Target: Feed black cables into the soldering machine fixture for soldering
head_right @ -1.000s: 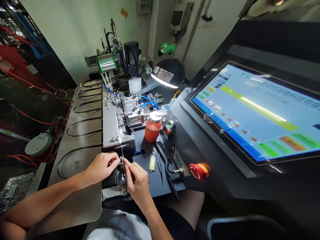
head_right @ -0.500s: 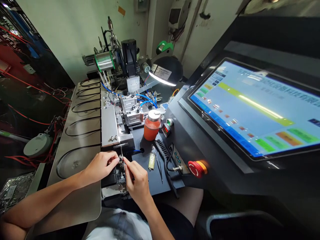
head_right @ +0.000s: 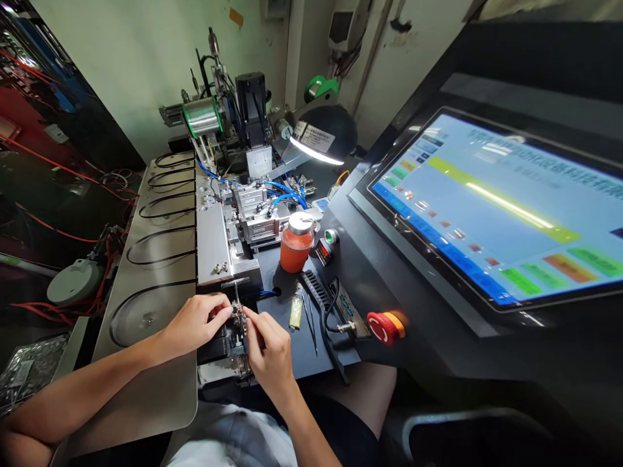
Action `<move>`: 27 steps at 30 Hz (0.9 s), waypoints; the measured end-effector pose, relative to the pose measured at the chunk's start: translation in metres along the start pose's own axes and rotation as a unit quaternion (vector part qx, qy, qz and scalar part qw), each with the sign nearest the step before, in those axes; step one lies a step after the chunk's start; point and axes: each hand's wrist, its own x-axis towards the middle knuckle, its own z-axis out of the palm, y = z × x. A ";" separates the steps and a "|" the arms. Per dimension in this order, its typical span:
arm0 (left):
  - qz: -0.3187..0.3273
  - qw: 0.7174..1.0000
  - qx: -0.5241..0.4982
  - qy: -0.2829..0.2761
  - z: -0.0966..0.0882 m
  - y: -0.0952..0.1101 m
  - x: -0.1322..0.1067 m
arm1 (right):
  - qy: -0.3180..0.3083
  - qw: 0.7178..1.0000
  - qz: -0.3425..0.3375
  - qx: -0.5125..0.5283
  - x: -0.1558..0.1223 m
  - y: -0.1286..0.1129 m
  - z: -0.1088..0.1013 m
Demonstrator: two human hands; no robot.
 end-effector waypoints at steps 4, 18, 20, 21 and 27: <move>0.000 1.000 -0.001 0.003 0.000 -0.001 0.000 | 0.000 1.000 0.005 0.006 0.000 0.002 0.000; -0.018 1.000 0.003 -0.002 -0.002 0.001 0.002 | -0.010 0.999 0.047 0.008 0.001 0.005 -0.003; -0.025 1.000 0.001 -0.004 -0.003 0.003 0.003 | -0.014 0.997 0.073 0.009 0.005 0.007 -0.002; -0.027 1.000 0.000 -0.004 -0.003 0.004 0.003 | -0.019 0.996 0.087 0.012 0.007 0.008 -0.001; -0.026 1.000 -0.010 0.004 -0.002 0.007 0.004 | -0.079 0.985 0.148 0.048 0.025 0.012 0.013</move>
